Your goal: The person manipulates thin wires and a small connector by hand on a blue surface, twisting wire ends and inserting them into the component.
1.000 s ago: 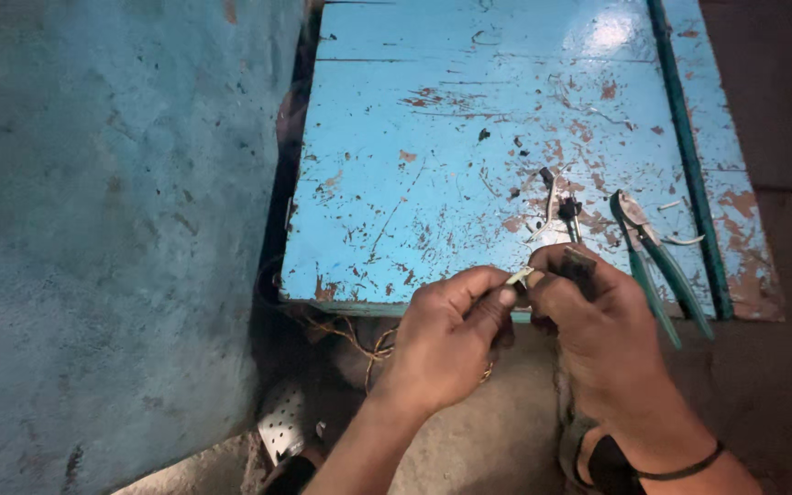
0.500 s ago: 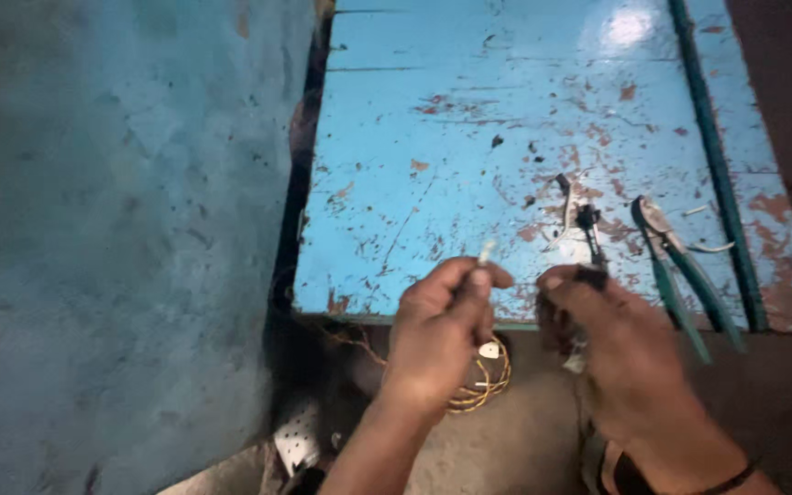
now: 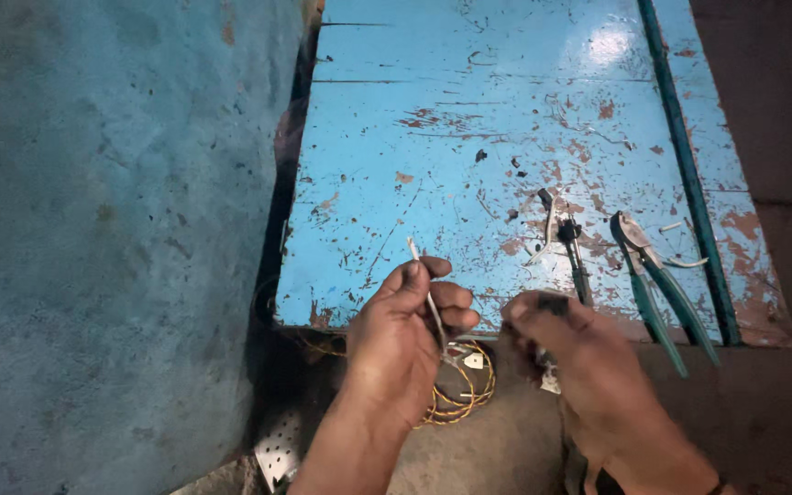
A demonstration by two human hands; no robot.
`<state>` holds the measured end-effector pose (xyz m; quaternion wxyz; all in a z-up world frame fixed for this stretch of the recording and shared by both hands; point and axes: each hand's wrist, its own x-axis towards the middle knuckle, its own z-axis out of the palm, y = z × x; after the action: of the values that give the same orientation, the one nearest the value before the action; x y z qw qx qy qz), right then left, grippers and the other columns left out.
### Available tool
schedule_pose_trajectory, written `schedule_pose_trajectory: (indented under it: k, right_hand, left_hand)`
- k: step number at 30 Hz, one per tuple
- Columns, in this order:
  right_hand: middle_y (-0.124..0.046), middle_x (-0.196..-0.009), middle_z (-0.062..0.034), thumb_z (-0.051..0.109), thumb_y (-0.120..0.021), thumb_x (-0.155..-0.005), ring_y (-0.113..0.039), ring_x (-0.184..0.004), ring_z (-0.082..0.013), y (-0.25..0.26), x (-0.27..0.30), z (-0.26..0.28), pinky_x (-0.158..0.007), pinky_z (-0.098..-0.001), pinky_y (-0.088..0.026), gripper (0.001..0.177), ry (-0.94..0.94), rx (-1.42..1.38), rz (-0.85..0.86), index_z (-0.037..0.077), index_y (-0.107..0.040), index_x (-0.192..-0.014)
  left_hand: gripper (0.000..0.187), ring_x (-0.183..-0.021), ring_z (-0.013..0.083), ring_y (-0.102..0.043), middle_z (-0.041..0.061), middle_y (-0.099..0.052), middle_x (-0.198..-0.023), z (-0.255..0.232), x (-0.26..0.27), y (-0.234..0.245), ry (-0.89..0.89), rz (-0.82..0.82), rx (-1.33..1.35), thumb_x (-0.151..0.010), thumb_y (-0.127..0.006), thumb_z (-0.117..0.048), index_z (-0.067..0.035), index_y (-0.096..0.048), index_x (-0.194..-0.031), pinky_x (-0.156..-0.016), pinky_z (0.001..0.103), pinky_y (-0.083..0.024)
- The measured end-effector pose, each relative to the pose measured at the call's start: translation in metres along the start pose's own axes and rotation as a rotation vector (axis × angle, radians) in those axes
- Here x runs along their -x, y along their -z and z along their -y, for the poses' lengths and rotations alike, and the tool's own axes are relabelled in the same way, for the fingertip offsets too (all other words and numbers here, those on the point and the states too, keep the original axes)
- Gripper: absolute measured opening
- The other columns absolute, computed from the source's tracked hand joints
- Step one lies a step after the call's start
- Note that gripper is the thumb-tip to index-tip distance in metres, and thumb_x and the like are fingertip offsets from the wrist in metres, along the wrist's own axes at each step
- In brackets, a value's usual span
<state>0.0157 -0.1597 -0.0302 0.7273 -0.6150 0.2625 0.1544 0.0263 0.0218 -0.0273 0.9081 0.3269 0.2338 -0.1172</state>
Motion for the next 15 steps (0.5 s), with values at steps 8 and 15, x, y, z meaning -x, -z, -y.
schedule_pose_trajectory:
  k: [8,15]
  right_hand:
    - [-0.074,-0.089,0.0013,0.009,-0.075,-0.081,-0.061,-0.076,-0.0059,-0.016,0.011,-0.017,-0.063,-0.0252,-0.050,0.028,0.192,0.437,0.319,0.005,-0.071,-0.109]
    - [-0.067,-0.073,-0.0028,0.016,-0.080,-0.082,-0.056,-0.066,-0.0097,-0.034,0.025,0.002,-0.060,-0.0303,-0.051,0.022,0.136,0.747,0.256,0.009,-0.069,-0.100]
  left_hand:
    - [0.025,-0.083,0.0284,-0.073,0.014,-0.073,-0.090,-0.004,-0.001,0.003,0.067,-0.016,0.114,-0.103,-0.048,-0.027,-0.005,-0.060,-0.110,-0.077,0.045,-0.060]
    - [0.022,-0.084,0.0260,-0.072,0.014,-0.073,-0.095,-0.009,0.003,0.004,-0.020,0.071,0.125,-0.105,-0.051,-0.025,-0.006,-0.058,-0.113,-0.079,0.042,-0.059]
